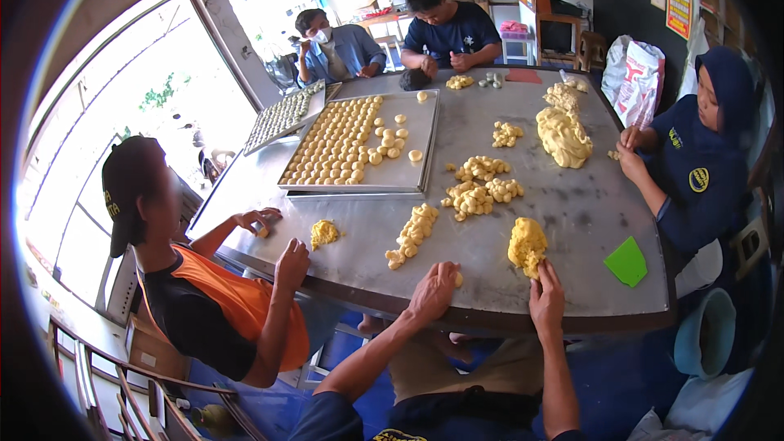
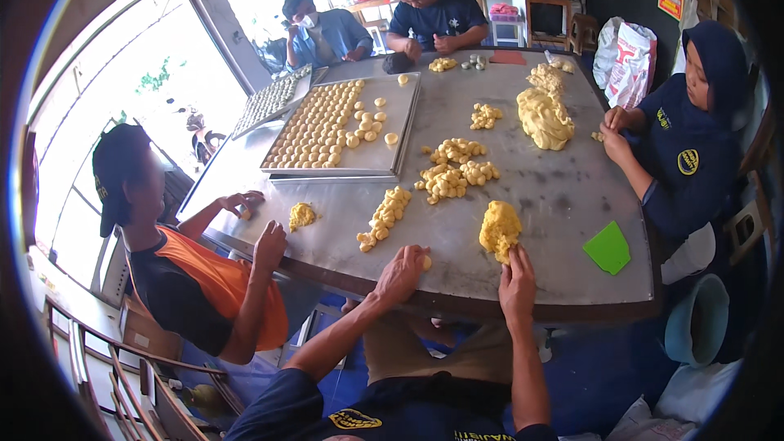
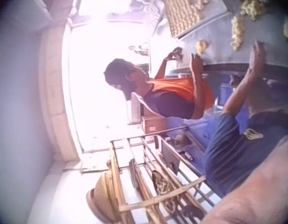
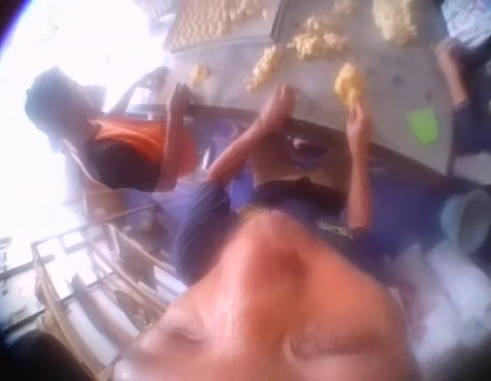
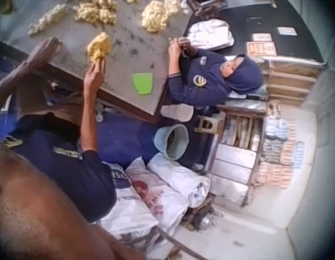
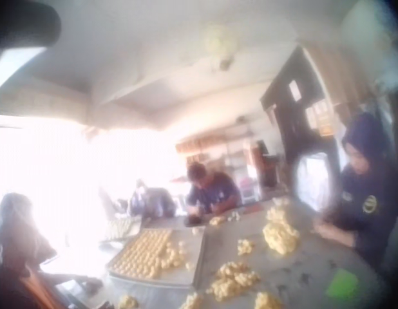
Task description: The person shapes dough pieces by hand on a metal table, pinching, pressing, and rolling dough portions while coworkers shape dough and place dough balls onto a metal tray.
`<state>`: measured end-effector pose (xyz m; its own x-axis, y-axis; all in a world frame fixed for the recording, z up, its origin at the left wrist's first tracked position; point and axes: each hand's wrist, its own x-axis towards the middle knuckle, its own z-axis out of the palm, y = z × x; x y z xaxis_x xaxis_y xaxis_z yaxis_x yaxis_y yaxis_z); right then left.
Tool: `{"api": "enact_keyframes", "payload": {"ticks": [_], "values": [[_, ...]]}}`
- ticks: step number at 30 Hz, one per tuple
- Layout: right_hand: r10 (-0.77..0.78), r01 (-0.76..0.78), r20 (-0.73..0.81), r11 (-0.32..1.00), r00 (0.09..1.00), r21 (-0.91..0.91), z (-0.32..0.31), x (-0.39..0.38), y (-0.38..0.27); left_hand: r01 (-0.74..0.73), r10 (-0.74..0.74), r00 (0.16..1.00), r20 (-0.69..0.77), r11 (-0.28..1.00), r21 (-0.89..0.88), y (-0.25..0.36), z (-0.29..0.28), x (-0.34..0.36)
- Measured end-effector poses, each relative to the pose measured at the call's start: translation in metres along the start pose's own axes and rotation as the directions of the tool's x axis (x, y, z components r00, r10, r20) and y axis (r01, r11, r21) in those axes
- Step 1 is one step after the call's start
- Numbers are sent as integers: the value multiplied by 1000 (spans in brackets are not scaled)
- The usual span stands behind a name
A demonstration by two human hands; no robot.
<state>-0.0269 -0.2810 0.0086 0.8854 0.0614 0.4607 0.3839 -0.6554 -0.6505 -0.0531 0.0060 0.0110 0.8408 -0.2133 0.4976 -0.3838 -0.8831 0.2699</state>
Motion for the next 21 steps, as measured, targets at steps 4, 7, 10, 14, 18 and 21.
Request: {"api": "enact_keyframes", "payload": {"ticks": [4, 7, 10, 14, 18, 21], "values": [[42, -43, -21, 997, 999, -56, -3, -7, 13, 340, -296, 923, 245, 927, -159, 23, -31, 52], [39, -40, -19, 998, 999, -53, -3, -8, 3, 549, -496, 787, 367, 834, -49, 15, -14, 77], [33, -34, -26, 998, 999, -51, -2, -4, -4, 206, -198, 977, -72, 970, 130, 7, 22, 73], [31, -33, -28, 997, 999, -64, 2, -4, 1, 214, -213, 976, -37, 977, 1, -9, 24, 64], [45, -45, -20, 998, 999, -39, 1, -4, 4, 90, -97, 989, 112, 994, 69, 2, -12, 14], [30, -33, -40, 996, 999, -85, 2, -4, 9, 62, 41, 914, 402, 969, -239, -2, -44, 1]]}}
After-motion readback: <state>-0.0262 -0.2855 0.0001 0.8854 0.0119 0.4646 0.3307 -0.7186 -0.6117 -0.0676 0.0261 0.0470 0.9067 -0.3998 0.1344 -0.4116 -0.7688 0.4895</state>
